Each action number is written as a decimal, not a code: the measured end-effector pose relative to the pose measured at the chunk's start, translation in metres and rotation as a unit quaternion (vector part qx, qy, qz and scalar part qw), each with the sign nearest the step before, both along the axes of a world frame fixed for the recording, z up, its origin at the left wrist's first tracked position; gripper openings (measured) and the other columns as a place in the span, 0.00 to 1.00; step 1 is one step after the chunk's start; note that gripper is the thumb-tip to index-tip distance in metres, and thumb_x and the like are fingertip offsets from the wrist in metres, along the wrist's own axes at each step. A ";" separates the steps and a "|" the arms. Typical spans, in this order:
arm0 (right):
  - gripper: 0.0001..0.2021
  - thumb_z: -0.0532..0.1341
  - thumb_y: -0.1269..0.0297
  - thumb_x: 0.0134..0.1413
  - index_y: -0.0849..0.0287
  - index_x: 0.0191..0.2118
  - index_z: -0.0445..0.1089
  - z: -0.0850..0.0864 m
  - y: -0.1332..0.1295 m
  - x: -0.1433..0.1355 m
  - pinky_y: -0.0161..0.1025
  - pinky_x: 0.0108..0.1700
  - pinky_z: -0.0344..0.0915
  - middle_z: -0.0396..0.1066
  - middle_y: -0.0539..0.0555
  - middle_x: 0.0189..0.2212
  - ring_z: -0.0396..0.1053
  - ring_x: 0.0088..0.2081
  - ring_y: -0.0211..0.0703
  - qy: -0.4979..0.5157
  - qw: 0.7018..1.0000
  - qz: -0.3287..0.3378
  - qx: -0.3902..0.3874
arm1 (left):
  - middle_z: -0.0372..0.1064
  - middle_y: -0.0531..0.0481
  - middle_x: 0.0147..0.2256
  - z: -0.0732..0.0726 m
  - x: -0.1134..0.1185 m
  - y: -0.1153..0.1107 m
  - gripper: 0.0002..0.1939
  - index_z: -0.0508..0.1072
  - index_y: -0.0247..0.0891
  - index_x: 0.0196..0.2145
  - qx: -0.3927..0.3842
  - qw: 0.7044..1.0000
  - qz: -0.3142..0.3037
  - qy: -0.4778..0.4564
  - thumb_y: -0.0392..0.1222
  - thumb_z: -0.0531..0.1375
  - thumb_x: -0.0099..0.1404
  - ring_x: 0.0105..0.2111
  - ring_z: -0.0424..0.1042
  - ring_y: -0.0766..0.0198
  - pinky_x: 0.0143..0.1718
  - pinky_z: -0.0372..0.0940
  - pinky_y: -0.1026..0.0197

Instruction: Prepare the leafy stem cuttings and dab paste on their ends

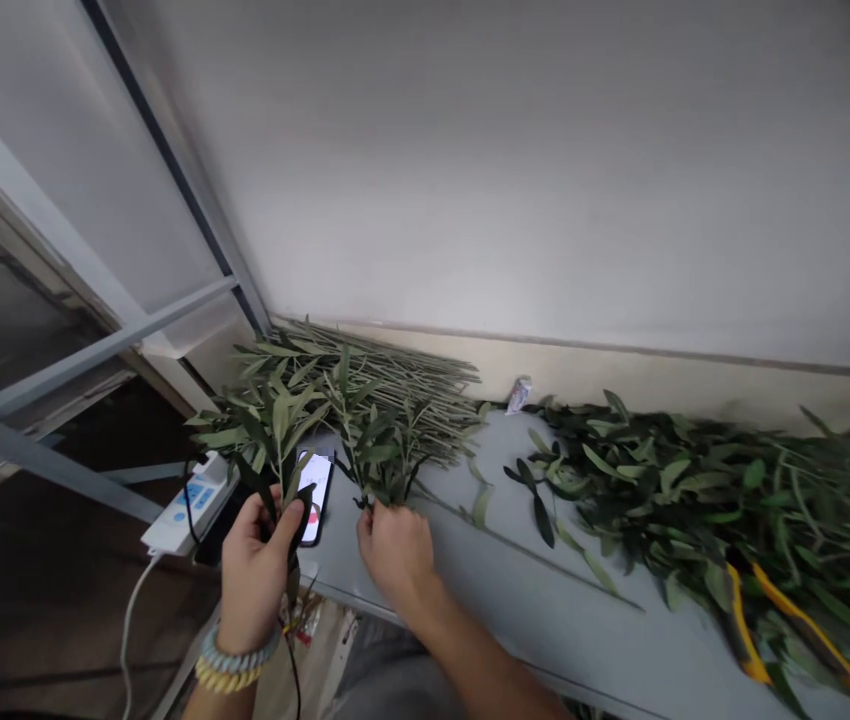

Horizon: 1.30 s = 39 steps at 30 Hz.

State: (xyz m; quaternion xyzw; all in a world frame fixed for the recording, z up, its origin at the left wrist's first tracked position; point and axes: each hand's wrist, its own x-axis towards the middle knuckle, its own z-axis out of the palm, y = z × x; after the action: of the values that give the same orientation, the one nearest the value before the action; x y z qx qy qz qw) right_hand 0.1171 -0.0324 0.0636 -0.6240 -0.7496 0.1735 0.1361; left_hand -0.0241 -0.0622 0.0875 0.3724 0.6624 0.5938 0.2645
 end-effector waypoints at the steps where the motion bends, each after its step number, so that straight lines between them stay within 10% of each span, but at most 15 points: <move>1: 0.11 0.53 0.67 0.55 0.61 0.34 0.73 -0.001 -0.002 0.001 0.37 0.30 0.63 0.76 0.61 0.28 0.75 0.29 0.48 0.003 1.000 0.002 0.003 | 0.70 0.52 0.32 0.001 0.000 0.001 0.17 0.71 0.37 0.36 0.006 1.000 -0.001 -0.001 0.48 0.64 0.49 0.32 0.67 0.64 0.34 0.64 0.64; 9: 0.08 0.56 0.66 0.52 0.60 0.29 0.71 -0.016 -0.008 0.009 0.33 0.26 0.58 0.76 0.56 0.25 0.74 0.28 0.45 0.062 0.997 -0.035 0.008 | 0.69 0.53 0.28 -0.001 0.010 0.005 0.13 0.70 0.36 0.35 0.031 0.994 0.007 0.104 0.46 0.62 0.54 0.27 0.66 0.66 0.28 0.64 0.66; 16: 0.09 0.55 0.67 0.53 0.60 0.25 0.68 -0.029 -0.019 0.030 0.32 0.24 0.55 0.72 0.51 0.16 0.70 0.20 0.39 0.179 0.982 -0.051 0.027 | 0.73 0.49 0.31 -0.006 0.029 0.003 0.08 0.72 0.37 0.37 0.169 0.908 0.006 0.382 0.35 0.61 0.56 0.31 0.71 0.63 0.36 0.65 0.63; 24: 0.14 0.52 0.62 0.54 0.58 0.21 0.66 -0.024 -0.032 0.051 0.33 0.21 0.54 0.66 0.50 0.11 0.66 0.16 0.39 0.201 0.974 -0.071 0.081 | 0.75 0.45 0.33 -0.009 0.044 0.007 0.10 0.73 0.39 0.36 0.261 0.878 -0.008 0.401 0.32 0.61 0.53 0.32 0.74 0.59 0.36 0.67 0.58; 28: 0.14 0.52 0.62 0.54 0.58 0.20 0.65 -0.025 -0.033 0.055 0.34 0.21 0.52 0.63 0.48 0.10 0.63 0.14 0.37 0.206 0.973 -0.070 0.074 | 0.75 0.45 0.32 -0.009 0.047 0.006 0.08 0.74 0.38 0.34 0.257 0.886 -0.014 0.387 0.33 0.62 0.53 0.33 0.73 0.59 0.37 0.67 0.58; 33: 0.16 0.54 0.60 0.53 0.56 0.17 0.57 -0.027 -0.041 0.067 0.32 0.21 0.53 0.62 0.47 0.11 0.60 0.15 0.34 0.272 0.956 -0.073 0.084 | 0.70 0.53 0.24 -0.003 0.046 0.014 0.08 0.73 0.37 0.32 0.115 0.966 -0.014 0.232 0.44 0.63 0.54 0.23 0.66 0.66 0.27 0.64 0.64; 39: 0.14 0.50 0.57 0.59 0.58 0.27 0.63 -0.038 -0.063 0.126 0.33 0.29 0.63 0.68 0.52 0.22 0.66 0.25 0.38 0.306 0.939 -0.129 0.088 | 0.63 0.56 0.22 -0.010 0.038 0.031 0.15 0.72 0.36 0.32 0.056 0.992 -0.017 0.111 0.49 0.64 0.51 0.23 0.60 0.69 0.25 0.59 0.66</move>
State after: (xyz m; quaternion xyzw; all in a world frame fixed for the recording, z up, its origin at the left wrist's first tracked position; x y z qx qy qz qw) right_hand 0.2429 -0.0957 0.0256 -0.6179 -0.5970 0.2706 0.4342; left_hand 0.0139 -0.0316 0.0771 0.4610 0.6469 0.5808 0.1782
